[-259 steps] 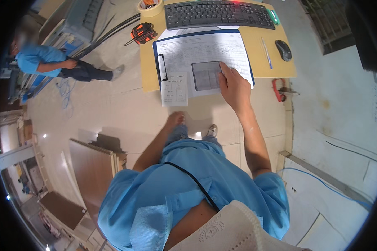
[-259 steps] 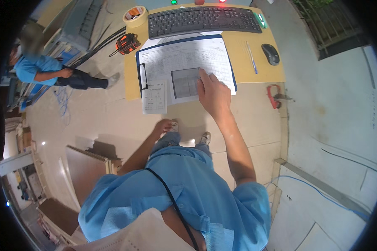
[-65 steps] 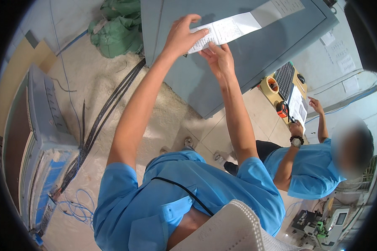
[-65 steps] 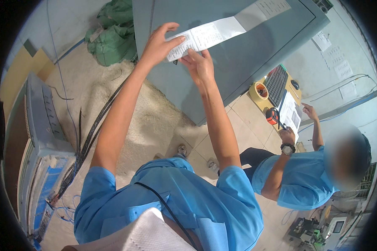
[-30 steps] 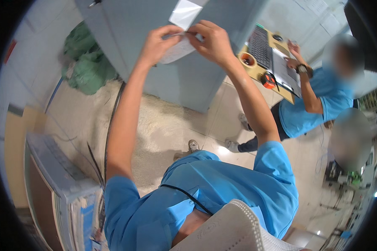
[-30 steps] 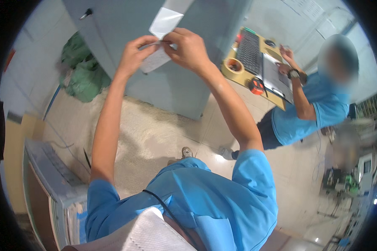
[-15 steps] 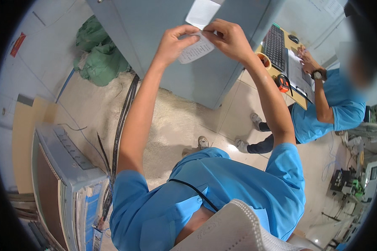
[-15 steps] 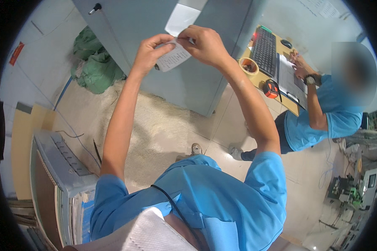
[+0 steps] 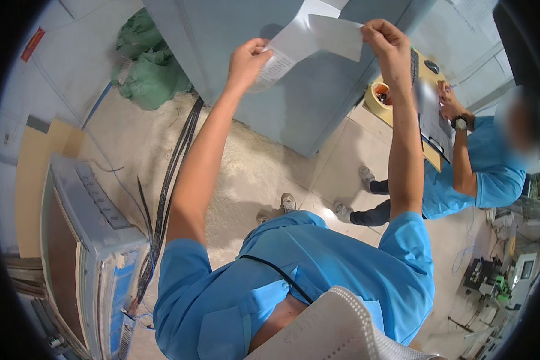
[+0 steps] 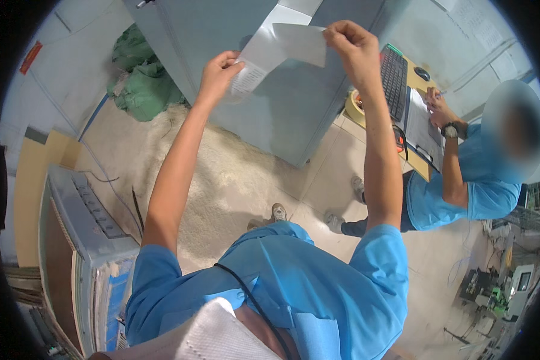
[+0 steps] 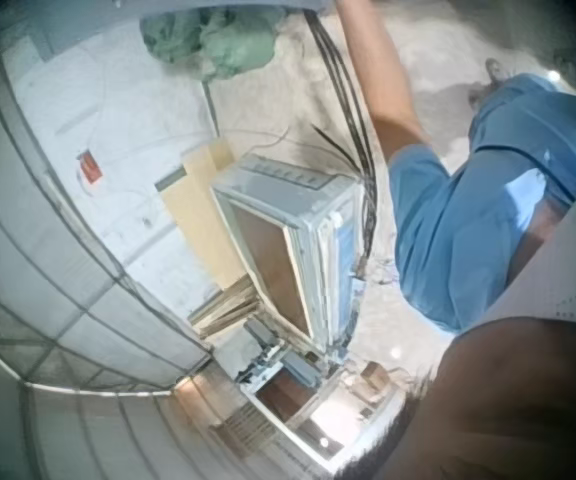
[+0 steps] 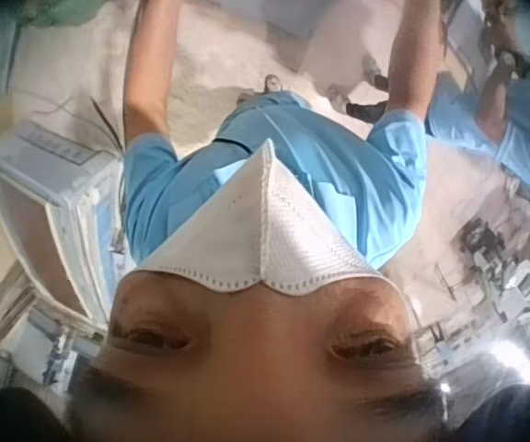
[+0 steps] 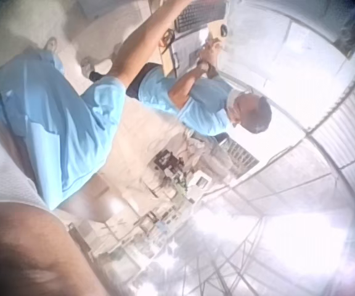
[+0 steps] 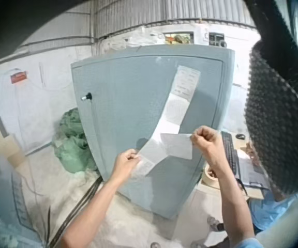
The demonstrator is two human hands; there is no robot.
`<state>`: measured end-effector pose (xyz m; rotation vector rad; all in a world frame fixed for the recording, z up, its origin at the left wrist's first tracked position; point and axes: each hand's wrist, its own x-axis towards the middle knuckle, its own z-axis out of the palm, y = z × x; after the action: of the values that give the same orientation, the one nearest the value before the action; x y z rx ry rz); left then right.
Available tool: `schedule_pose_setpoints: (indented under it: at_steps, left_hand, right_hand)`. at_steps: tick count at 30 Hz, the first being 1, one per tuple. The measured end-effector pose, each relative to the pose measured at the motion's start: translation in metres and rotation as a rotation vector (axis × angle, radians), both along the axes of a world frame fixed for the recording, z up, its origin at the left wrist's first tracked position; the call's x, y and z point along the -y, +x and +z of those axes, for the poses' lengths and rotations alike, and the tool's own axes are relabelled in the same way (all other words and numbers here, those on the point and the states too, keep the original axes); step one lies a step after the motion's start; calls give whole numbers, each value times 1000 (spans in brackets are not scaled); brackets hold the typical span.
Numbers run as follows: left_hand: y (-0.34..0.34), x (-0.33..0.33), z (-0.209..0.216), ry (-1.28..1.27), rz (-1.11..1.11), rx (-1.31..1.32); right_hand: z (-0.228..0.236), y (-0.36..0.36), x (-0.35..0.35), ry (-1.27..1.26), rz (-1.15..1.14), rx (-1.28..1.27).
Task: The person uses a blue air hose to blow dust and debris off a large machine and a wooden panel. They move the panel to different locations, wipe it with a cloth, and handle a small paper label.
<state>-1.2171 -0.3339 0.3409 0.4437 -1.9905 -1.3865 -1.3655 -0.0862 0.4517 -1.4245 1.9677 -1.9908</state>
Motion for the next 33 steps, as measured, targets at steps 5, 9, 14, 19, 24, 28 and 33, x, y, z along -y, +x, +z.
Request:
schedule_pose_setpoints:
  at_steps: [5,9,14,19,24,28,33]
  left_hand:
    - [-4,-1,-31,-407,334,137]
    - [6,-20,-50,-301,292,142]
    - [2,-56,-86,324,-41,-120]
    - [17,-75,-161,915,-320,123]
    - [87,-103,-227,889,-253,206]
    - [168,-163,-275,1570,-207,86]
    - [254,-224,-355,1655,414,589]
  right_hand:
    - [-58,22,-11,-9,100,27]
    - [-87,40,-16,18,132,207]
    - [-97,52,7,148,110,294]
    - [-132,22,12,247,154,368]
    - [-239,52,-16,432,86,74]
    - [-349,155,-28,806,295,-344]
    - [-451,246,-39,984,752,-105]
